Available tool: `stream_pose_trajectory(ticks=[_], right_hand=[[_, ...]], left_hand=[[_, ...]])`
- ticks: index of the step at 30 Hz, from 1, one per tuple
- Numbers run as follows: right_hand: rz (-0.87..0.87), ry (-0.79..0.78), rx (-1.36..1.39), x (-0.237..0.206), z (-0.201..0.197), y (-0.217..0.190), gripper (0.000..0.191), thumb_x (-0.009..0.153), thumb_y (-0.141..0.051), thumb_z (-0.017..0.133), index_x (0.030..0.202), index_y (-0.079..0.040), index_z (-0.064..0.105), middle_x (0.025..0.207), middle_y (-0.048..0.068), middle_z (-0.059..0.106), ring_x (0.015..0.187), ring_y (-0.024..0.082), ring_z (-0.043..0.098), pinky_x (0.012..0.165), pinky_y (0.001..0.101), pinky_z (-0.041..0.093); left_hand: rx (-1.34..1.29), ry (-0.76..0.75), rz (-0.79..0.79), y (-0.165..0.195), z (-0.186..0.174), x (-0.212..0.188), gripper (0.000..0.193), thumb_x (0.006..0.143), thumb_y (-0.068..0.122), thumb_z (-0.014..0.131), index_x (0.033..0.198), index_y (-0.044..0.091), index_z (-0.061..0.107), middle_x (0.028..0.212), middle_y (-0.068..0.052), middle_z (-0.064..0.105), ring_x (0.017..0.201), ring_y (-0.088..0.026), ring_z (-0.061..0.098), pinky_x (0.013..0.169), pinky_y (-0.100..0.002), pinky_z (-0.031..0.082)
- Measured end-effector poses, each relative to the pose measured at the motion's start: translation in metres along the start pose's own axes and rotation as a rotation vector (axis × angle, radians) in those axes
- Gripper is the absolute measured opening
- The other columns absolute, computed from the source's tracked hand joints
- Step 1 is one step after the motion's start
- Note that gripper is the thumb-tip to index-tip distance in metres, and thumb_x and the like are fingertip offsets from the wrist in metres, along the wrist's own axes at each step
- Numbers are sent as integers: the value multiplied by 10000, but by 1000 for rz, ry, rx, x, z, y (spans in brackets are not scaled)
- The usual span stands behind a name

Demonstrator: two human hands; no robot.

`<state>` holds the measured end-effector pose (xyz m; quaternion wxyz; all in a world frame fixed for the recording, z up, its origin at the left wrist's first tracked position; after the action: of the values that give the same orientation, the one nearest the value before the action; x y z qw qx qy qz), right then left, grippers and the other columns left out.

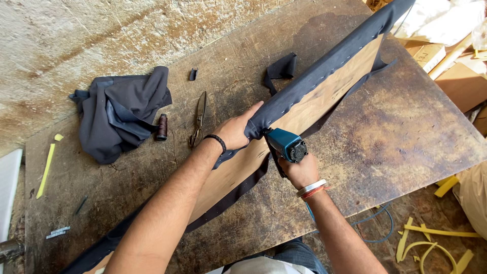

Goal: The person staples dark fabric along the edge of a long wooden panel using a pneumatic nail gun, folding and pressing the fabric edge as they work along the panel. They then use scissors to trim excess fabric and continue stapling the folded edge along the frame.

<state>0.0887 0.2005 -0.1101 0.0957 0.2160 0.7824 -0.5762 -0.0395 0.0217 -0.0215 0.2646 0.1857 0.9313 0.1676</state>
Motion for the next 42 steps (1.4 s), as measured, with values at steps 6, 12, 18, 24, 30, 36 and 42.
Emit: stream_pose_trajectory(ticks=[6,12,18,24,30,36,42], right_hand=[[-37,-67,217,-7,-17,-6,380,723,-110,746,1091,-33,691,790,87,745,641,176,704,567,343,568],[-7,-38,152,3,-23,2,320,759,-124,775,1044,13,722,786,134,737,633,199,687,570,346,551],[142,-54,-237,46,-60,59,492,839,-316,772,1263,-73,707,1044,91,777,862,250,755,785,397,580],[27,71,-889,71,-92,104,882,834,-387,751,1607,-161,391,1223,237,689,1096,393,685,931,457,555],[-255,132,-662,46,-76,56,407,834,-317,775,1207,-152,752,1312,142,648,980,323,719,887,435,560],[-984,37,-321,-29,7,-85,203,856,-130,765,1059,-113,772,1156,70,720,984,290,723,796,363,597],[-1271,-224,-376,-96,109,-150,257,817,-113,778,1074,-101,770,1165,61,719,1054,288,656,960,416,502]], left_hand=[[-17,11,-20,3,-2,-5,995,854,194,722,1612,428,122,1114,-179,738,1011,-335,737,900,-457,577],[-36,41,-25,-1,-1,-4,972,807,135,690,1612,395,212,1088,-164,750,994,-327,746,893,-451,587],[94,279,-38,3,-1,-22,591,834,261,772,1377,235,540,1106,-129,745,999,-343,719,866,-480,570],[45,189,-326,-35,10,-94,561,905,398,718,1404,223,533,1093,-87,758,940,-256,763,832,-415,601],[169,360,-545,-91,21,-185,649,809,591,764,1321,222,613,1156,-59,756,996,-253,746,864,-428,593],[178,459,-807,-148,40,-270,700,725,638,812,1286,249,657,1161,-20,755,1085,-225,705,1000,-413,521],[194,662,-817,-174,60,-324,691,711,500,872,1298,209,654,1304,-62,683,1253,-271,588,1146,-478,343]])
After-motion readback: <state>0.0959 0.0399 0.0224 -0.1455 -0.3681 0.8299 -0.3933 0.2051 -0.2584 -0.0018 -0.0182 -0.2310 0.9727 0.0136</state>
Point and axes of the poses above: each hand's wrist, its own x-axis towards the middle knuckle, its own z-axis out of the palm, y = z × x, the point moved 5 cm from there along x, towards the middle knuckle
